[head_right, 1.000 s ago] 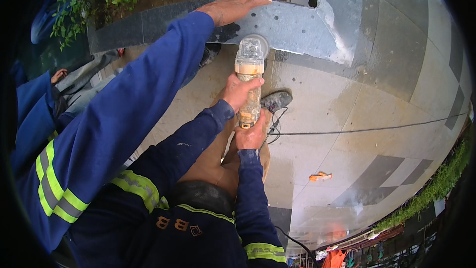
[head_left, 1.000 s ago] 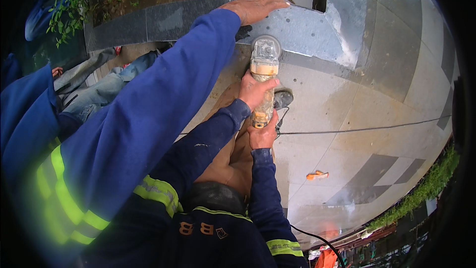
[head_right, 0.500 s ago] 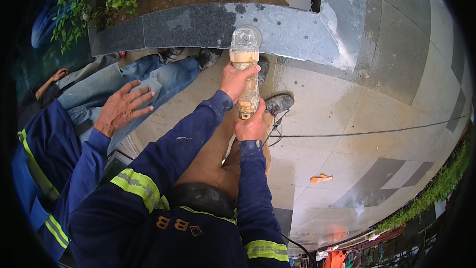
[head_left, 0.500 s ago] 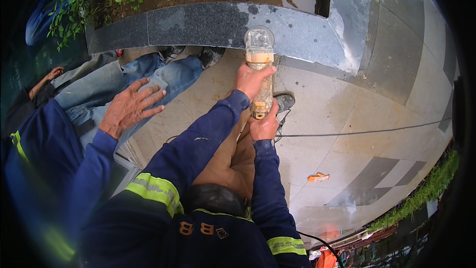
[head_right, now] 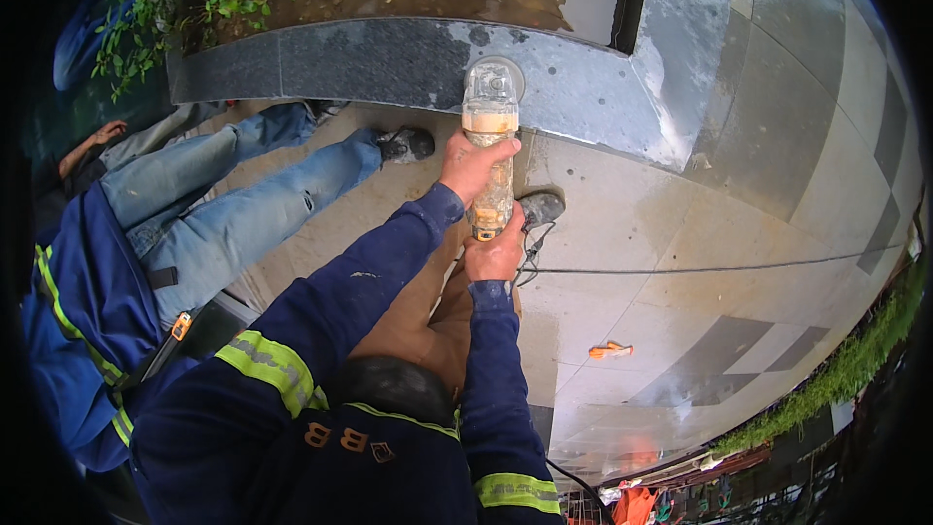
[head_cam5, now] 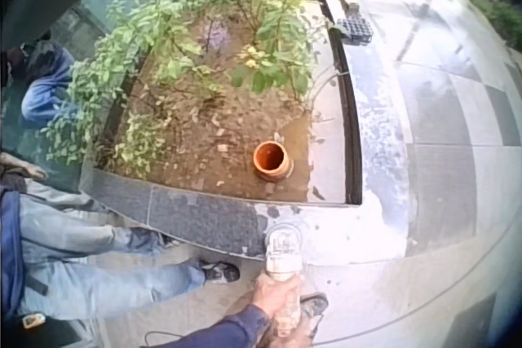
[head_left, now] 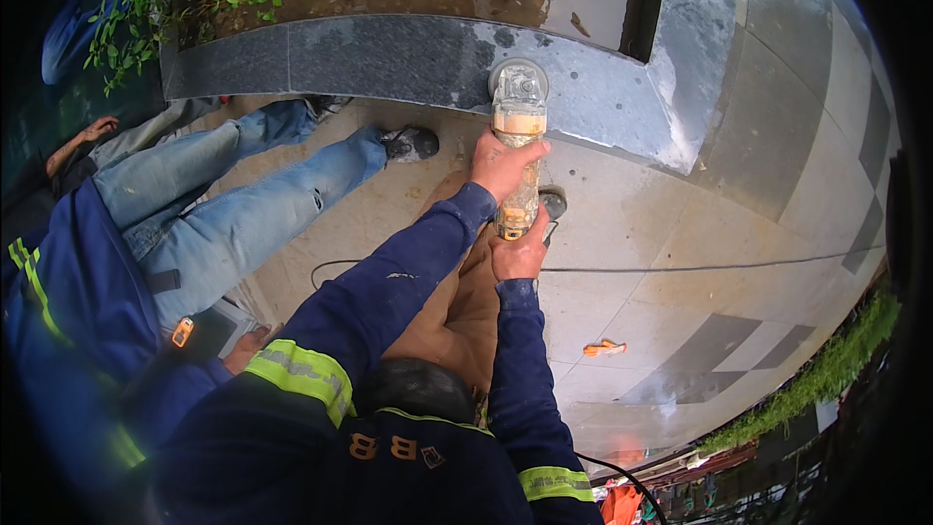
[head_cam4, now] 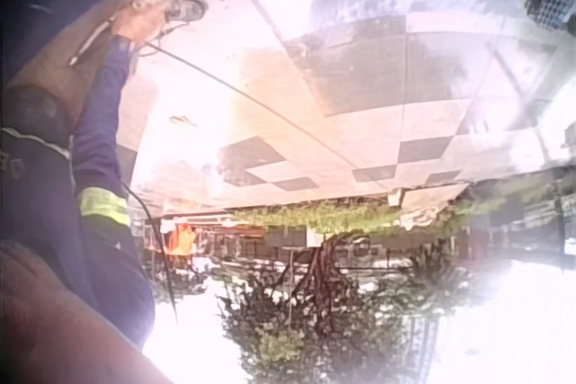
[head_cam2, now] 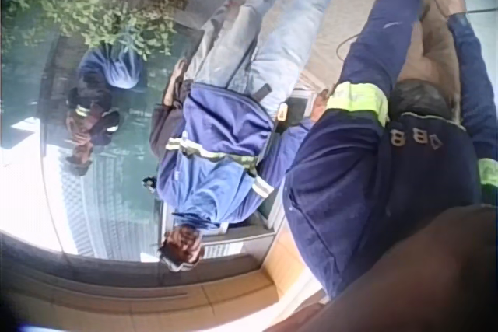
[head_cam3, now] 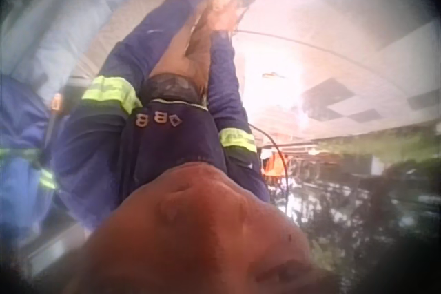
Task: The person uses an angle grinder to smooth the edge of a curved stone step. They hold the tool with both hands and move it along the step's edge while another person stands nearby.
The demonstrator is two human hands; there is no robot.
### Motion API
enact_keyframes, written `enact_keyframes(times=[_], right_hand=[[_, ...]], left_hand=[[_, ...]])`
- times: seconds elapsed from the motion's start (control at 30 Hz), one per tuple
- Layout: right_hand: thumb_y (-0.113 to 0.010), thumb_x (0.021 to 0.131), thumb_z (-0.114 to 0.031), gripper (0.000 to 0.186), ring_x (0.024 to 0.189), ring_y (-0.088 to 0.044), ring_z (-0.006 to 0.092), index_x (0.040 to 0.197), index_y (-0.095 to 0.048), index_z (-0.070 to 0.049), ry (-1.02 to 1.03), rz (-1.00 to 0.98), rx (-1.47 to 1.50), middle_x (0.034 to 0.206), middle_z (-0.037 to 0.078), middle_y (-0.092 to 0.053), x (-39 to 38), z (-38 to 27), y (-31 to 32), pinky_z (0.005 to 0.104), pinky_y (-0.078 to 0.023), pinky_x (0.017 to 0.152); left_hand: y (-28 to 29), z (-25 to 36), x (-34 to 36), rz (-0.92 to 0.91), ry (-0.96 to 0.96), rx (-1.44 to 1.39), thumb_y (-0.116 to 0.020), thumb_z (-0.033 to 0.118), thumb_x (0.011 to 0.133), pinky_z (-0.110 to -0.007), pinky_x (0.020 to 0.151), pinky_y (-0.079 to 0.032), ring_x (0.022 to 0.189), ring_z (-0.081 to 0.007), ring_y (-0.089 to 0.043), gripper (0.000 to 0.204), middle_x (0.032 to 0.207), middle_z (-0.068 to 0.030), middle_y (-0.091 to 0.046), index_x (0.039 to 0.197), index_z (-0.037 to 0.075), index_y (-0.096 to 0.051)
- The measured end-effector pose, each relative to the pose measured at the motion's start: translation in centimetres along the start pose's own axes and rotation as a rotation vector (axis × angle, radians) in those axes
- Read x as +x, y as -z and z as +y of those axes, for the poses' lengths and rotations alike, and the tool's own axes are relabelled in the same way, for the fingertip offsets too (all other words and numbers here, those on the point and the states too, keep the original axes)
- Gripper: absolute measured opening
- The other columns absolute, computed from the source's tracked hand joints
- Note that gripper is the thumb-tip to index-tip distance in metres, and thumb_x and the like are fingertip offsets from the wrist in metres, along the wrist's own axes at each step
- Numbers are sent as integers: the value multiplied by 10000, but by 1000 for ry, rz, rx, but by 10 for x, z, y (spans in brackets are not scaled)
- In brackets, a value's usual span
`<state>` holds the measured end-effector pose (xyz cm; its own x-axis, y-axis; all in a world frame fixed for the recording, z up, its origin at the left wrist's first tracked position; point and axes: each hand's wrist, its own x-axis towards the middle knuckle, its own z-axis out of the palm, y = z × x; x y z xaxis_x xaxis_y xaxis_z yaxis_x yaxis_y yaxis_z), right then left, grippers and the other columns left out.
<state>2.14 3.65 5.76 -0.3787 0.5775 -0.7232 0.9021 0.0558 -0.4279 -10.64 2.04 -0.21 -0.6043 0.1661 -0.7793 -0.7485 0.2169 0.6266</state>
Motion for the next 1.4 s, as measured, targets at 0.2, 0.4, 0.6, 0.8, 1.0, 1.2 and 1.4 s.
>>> enact_keyframes(times=[0.2,0.4,0.6,0.8,1.0,1.2,1.4], right_hand=[[-713,655,-36,798,1030,-616,452,1363,-355,-123,-66,-57,88,1092,265,-641,21,-26,6,474,-490,873],[-722,651,-28,810,1059,-612,436,1368,-355,-109,-65,-27,103,1109,254,-637,2,-7,5,460,-488,896],[-723,652,-26,803,1058,-612,437,1363,-359,-106,-73,-83,71,1131,257,-629,10,-17,0,458,-489,893],[-721,658,-35,803,1030,-621,444,1369,-355,-116,-11,-27,99,1089,257,-646,11,-10,1,467,-494,877],[-718,660,-34,829,1033,-619,445,1389,-334,-131,-42,-47,49,1096,259,-642,2,0,-8,473,-491,880],[-713,651,-60,839,973,-630,461,1388,-320,-136,38,-66,28,1011,260,-660,25,-21,-8,492,-496,850],[-726,645,-47,838,1000,-628,455,1381,-335,-129,-12,-23,86,1046,263,-659,28,-13,10,484,-497,871]], left_hand=[[-6,26,18,9,-7,-12,-836,202,696,-325,791,-530,916,-183,-650,598,1060,-138,-659,1149,-39,-530],[-6,0,5,54,-34,134,-860,275,661,-331,836,-517,935,-222,-656,661,1050,-150,-665,1143,-46,-542],[0,31,3,-2,6,16,-824,160,722,-314,799,-523,900,-165,-647,496,1026,-89,-670,1122,-7,-584],[-5,14,10,40,-29,79,-846,210,685,-327,804,-525,929,-183,-647,587,1070,-119,-658,1146,-11,-557],[6,12,1,42,-12,88,-848,213,681,-328,793,-528,906,-182,-655,581,1046,-120,-669,1132,-16,-561],[8,31,19,54,-55,7,-842,185,688,-323,773,-534,872,-173,-655,542,999,-110,-673,1102,-29,-566],[-18,23,22,51,-30,68,-857,270,656,-343,844,-517,949,-229,-651,666,1072,-159,-653,1145,-47,-535]])
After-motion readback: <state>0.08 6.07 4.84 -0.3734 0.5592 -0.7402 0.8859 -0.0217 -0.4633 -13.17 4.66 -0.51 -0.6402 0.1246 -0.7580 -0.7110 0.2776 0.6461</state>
